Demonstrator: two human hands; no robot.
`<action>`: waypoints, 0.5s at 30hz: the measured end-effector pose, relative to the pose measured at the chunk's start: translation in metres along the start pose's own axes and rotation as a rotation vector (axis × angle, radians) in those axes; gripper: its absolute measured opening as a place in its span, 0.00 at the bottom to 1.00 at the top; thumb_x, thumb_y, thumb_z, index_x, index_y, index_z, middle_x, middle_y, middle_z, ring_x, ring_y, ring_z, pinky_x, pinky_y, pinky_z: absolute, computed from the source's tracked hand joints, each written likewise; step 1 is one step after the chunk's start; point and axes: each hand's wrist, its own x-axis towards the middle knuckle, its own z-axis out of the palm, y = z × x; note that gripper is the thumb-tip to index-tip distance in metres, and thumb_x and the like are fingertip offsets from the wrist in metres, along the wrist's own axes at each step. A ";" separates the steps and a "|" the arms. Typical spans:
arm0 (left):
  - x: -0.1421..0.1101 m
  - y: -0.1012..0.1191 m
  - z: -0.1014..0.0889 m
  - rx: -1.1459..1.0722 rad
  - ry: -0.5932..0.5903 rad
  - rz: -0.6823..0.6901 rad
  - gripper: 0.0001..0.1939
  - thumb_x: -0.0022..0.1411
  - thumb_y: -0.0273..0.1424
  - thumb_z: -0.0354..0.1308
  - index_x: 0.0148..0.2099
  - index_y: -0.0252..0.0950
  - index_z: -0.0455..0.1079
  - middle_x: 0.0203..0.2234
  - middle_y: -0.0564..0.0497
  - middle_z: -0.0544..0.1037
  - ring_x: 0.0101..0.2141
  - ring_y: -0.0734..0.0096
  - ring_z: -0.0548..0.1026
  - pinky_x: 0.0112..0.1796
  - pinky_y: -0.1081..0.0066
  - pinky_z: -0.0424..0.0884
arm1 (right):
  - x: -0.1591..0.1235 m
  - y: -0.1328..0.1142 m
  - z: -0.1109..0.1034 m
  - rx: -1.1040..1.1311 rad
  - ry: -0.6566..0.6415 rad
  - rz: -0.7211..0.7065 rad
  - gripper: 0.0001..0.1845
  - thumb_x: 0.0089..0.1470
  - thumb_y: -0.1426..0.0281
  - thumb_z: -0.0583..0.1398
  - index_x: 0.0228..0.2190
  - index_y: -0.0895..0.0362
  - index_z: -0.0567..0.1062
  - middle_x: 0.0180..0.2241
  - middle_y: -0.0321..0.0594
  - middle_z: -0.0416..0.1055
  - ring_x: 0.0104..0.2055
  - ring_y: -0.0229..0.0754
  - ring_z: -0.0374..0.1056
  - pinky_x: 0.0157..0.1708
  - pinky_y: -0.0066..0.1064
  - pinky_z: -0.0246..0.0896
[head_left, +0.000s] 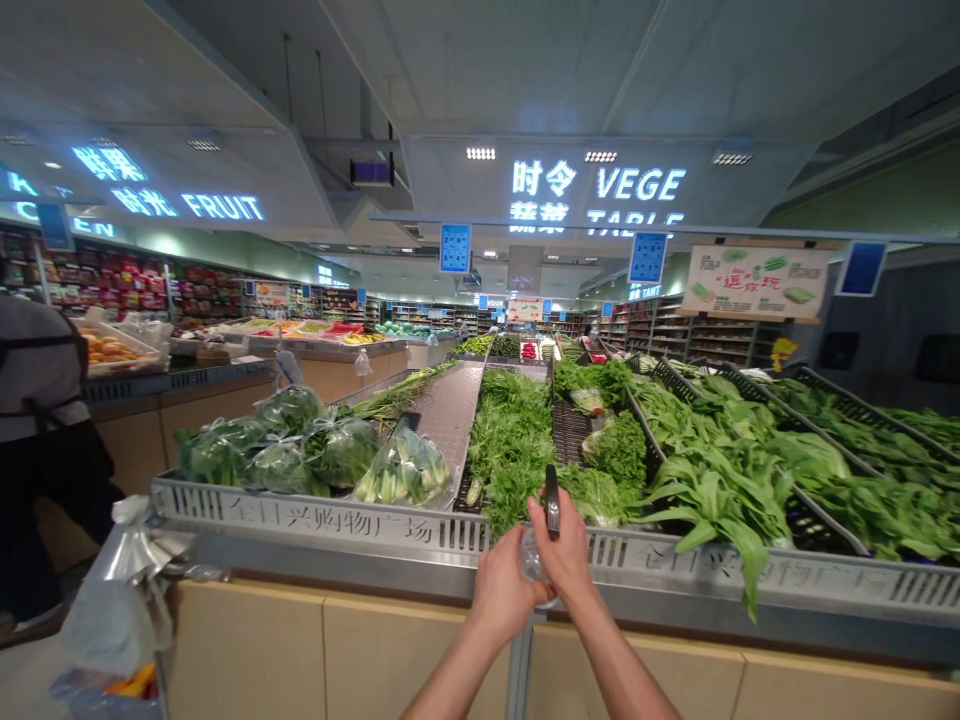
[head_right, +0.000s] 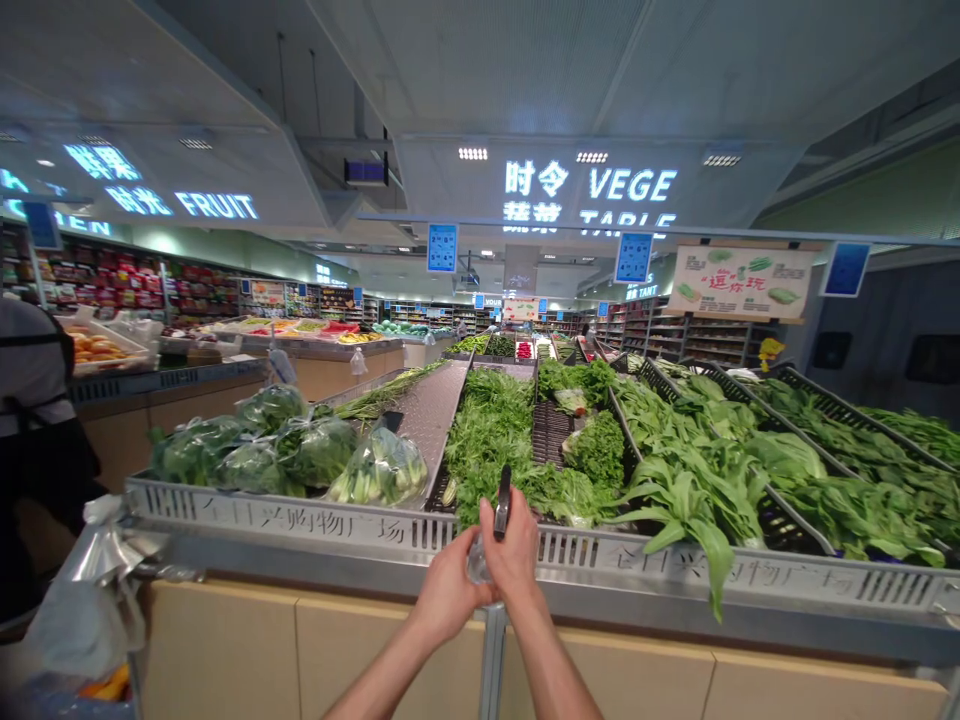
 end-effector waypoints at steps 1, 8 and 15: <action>0.001 0.001 -0.001 -0.005 0.000 -0.007 0.32 0.35 0.33 0.61 0.47 0.38 0.58 0.39 0.52 0.71 0.38 0.65 0.69 0.37 0.74 0.63 | 0.002 -0.001 0.000 -0.010 -0.004 0.004 0.19 0.47 0.57 0.50 0.34 0.58 0.66 0.28 0.39 0.68 0.30 0.38 0.64 0.30 0.27 0.56; 0.007 0.013 -0.011 -0.005 -0.034 -0.072 0.34 0.36 0.31 0.61 0.49 0.34 0.57 0.43 0.48 0.69 0.41 0.65 0.68 0.40 0.74 0.62 | 0.014 -0.005 0.000 -0.101 -0.019 0.067 0.18 0.47 0.55 0.48 0.28 0.56 0.66 0.23 0.36 0.67 0.25 0.38 0.63 0.24 0.26 0.54; 0.015 0.008 -0.010 -0.030 -0.021 -0.025 0.33 0.36 0.31 0.60 0.49 0.36 0.57 0.42 0.51 0.69 0.41 0.66 0.68 0.39 0.76 0.62 | 0.019 -0.007 0.001 -0.081 -0.011 0.041 0.19 0.47 0.56 0.49 0.33 0.58 0.65 0.27 0.39 0.68 0.28 0.38 0.63 0.27 0.27 0.55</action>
